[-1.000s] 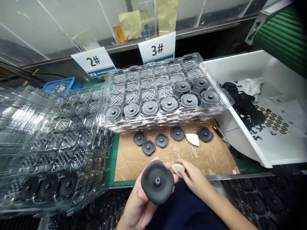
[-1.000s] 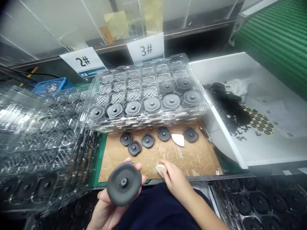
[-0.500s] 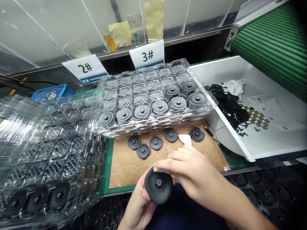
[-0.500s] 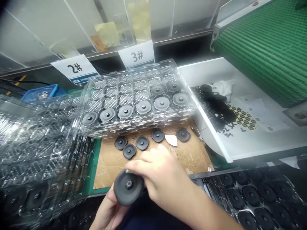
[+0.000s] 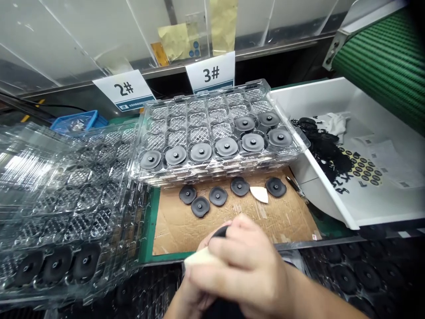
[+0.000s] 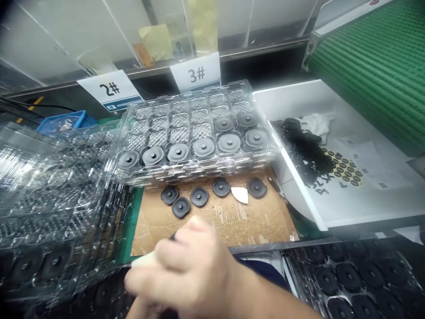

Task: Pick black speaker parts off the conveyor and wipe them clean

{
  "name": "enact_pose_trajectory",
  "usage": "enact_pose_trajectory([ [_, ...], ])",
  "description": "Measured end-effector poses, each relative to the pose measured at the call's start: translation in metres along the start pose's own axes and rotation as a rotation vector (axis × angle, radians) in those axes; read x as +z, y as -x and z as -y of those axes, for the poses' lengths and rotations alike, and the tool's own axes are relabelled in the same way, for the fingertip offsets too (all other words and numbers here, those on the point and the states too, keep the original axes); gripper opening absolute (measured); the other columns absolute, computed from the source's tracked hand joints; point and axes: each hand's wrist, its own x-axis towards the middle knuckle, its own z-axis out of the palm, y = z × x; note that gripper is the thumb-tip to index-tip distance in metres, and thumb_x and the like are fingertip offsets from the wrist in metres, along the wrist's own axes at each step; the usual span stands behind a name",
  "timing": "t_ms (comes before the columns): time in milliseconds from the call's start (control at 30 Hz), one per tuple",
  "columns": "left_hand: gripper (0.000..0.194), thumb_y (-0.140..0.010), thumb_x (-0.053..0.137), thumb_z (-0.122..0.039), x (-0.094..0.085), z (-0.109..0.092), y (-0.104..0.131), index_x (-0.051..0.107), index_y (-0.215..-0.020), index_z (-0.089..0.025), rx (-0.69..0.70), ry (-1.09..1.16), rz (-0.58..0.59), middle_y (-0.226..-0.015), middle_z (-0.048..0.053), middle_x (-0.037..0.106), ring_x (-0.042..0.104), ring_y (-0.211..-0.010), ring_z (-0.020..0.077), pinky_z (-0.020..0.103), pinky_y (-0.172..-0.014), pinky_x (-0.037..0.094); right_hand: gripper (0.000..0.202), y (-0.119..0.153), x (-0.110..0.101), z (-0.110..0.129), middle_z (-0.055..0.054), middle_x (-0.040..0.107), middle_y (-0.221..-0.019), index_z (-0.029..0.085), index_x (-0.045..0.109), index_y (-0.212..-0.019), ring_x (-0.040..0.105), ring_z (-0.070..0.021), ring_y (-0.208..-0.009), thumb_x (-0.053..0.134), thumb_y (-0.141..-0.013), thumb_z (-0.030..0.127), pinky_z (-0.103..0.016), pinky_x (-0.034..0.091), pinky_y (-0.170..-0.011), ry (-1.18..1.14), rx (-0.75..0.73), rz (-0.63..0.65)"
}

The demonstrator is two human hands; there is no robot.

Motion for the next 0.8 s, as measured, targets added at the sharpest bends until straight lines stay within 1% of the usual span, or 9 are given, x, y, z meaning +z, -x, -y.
enact_pose_trajectory([
  [100,0.066,-0.050,0.079,-0.040,-0.005,-0.005,0.004,0.060,-0.112,-0.028,0.007,0.054,0.095,-0.116,0.005,0.063,0.063,-0.097,0.0274,0.036,-0.085,0.050,0.027,0.015,0.004,-0.031,-0.003,0.066,-0.089,0.023,0.063,-0.101,0.058,-0.0149,-0.080,0.039,-0.089,0.018,-0.030,0.042,-0.073,-0.139,0.323,-0.100],
  [167,0.063,-0.055,0.076,-0.040,-0.010,-0.009,0.008,0.058,-0.114,-0.032,-0.004,0.122,0.139,-0.125,0.004,0.058,0.061,-0.101,0.0260,0.032,-0.086,0.049,0.024,0.036,0.014,-0.058,-0.003,0.065,-0.097,0.023,0.063,-0.101,0.059,-0.0168,-0.090,0.043,-0.089,0.022,-0.030,0.046,-0.078,-0.179,0.579,-0.154],
  [233,0.057,-0.059,0.073,-0.041,-0.014,-0.012,0.010,0.057,-0.114,-0.034,-0.012,0.200,0.168,-0.125,0.002,0.059,0.059,-0.105,0.0249,0.030,-0.088,0.048,0.023,0.060,0.033,-0.081,-0.005,0.066,-0.096,0.022,0.066,-0.098,0.061,-0.0188,-0.090,0.046,-0.088,0.028,-0.031,0.049,-0.079,-0.187,0.673,-0.161],
  [367,0.049,-0.066,0.063,-0.046,-0.017,-0.012,0.009,0.058,-0.113,-0.035,-0.013,0.335,0.211,-0.116,0.001,0.064,0.061,-0.103,0.0232,0.033,-0.090,0.046,0.026,0.092,0.067,-0.096,-0.009,0.061,-0.101,0.021,0.069,-0.094,0.059,-0.0229,-0.094,0.045,-0.087,0.031,-0.039,0.049,-0.081,-0.129,0.669,-0.210],
  [467,0.048,-0.070,0.056,-0.051,-0.016,-0.011,0.007,0.057,-0.115,-0.033,-0.029,0.353,0.227,-0.113,0.003,0.066,0.062,-0.101,0.0246,0.035,-0.089,0.047,0.026,0.081,0.054,-0.078,-0.009,0.055,-0.112,0.024,0.063,-0.107,0.052,-0.0227,-0.105,0.044,-0.088,0.026,-0.042,0.043,-0.089,-0.104,0.650,-0.304],
  [533,0.050,-0.074,0.049,-0.054,-0.016,-0.011,0.006,0.053,-0.119,-0.034,-0.040,0.314,0.198,-0.110,0.004,0.066,0.063,-0.097,0.0252,0.037,-0.086,0.048,0.028,0.060,0.028,-0.056,-0.005,0.057,-0.111,0.029,0.059,-0.111,0.049,-0.0217,-0.110,0.046,-0.087,0.022,-0.043,0.038,-0.095,-0.163,0.515,-0.201],
  [600,0.051,-0.079,0.043,-0.054,-0.017,-0.011,0.005,0.041,-0.128,-0.037,0.007,0.224,0.154,-0.111,0.005,0.065,0.065,-0.092,0.0246,0.037,-0.079,0.050,0.030,0.037,-0.001,-0.033,-0.002,0.062,-0.104,0.031,0.060,-0.109,0.047,-0.0223,-0.113,0.050,-0.084,0.017,-0.045,0.030,-0.103,-0.294,0.214,0.153],
  [667,0.061,-0.078,0.049,-0.051,-0.018,-0.011,0.003,0.027,-0.134,-0.040,0.151,0.033,0.140,-0.114,0.006,0.062,0.065,-0.088,0.0230,0.036,-0.076,0.049,0.031,0.023,-0.020,-0.014,-0.002,0.067,-0.090,0.024,0.060,-0.109,0.056,-0.0192,-0.100,0.054,-0.081,0.012,-0.039,0.034,-0.101,-0.385,0.021,0.397],
  [800,0.097,-0.069,0.068,-0.022,-0.022,-0.014,0.003,0.002,-0.139,-0.037,0.542,-0.549,0.146,-0.116,0.010,0.058,0.054,-0.107,0.0268,0.042,-0.092,0.040,0.030,0.035,-0.018,-0.007,-0.002,0.066,-0.076,0.020,0.059,-0.107,0.060,-0.0140,-0.070,0.049,-0.082,0.006,-0.029,0.049,-0.070,-0.381,0.176,0.288],
])
